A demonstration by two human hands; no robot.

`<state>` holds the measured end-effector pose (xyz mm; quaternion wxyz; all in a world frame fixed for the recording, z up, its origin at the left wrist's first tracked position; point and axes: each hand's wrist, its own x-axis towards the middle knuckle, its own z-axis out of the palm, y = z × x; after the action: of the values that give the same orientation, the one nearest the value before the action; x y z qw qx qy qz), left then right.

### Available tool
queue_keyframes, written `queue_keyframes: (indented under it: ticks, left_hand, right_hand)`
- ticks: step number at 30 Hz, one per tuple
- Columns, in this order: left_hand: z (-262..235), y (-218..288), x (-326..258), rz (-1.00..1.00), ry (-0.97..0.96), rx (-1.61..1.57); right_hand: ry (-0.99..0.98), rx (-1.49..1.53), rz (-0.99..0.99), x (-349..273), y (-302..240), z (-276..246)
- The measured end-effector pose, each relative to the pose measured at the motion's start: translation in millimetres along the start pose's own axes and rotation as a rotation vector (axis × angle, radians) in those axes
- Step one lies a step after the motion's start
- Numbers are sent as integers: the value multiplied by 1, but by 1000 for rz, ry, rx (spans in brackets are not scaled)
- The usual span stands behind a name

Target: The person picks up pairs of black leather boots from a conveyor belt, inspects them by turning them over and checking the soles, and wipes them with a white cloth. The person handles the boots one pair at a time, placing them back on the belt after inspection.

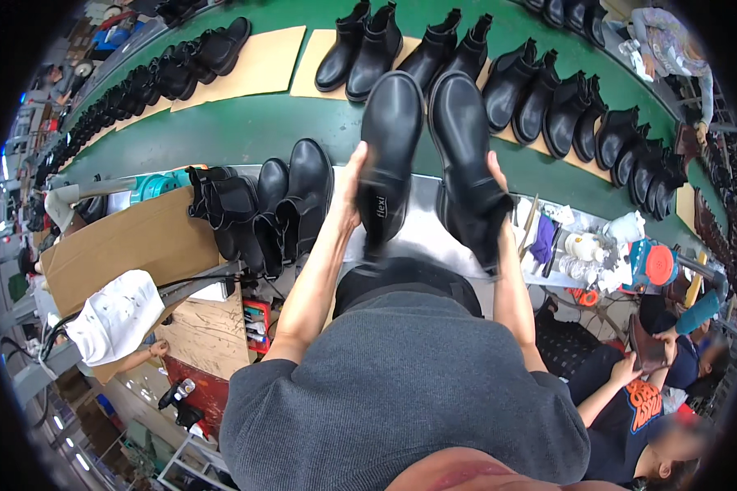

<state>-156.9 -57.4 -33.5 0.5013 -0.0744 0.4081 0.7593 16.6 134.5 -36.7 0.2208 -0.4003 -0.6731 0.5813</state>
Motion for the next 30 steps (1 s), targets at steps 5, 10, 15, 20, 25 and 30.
queue_keyframes:
  ticks: [5,10,15,20,25,30]
  left_hand:
    - [6,38,-12,271,-119,531]
    - [-5,64,-20,23,-544,327]
    - [24,20,-15,107,-456,-221]
    - [39,13,6,-116,-249,-584]
    - [37,1,10,-165,-91,-688]
    - [38,-5,8,-199,-56,-697]
  right_hand:
    - [65,-188,-199,15,-17,-10]
    - [-146,174,22,26,-9,-19]
    - [-313,1059,358,14,-40,7]
    - [-222,1075,537,37,-63,27]
    - [-115,980,677,41,-64,28]
    - [-98,950,728,45,-51,22]
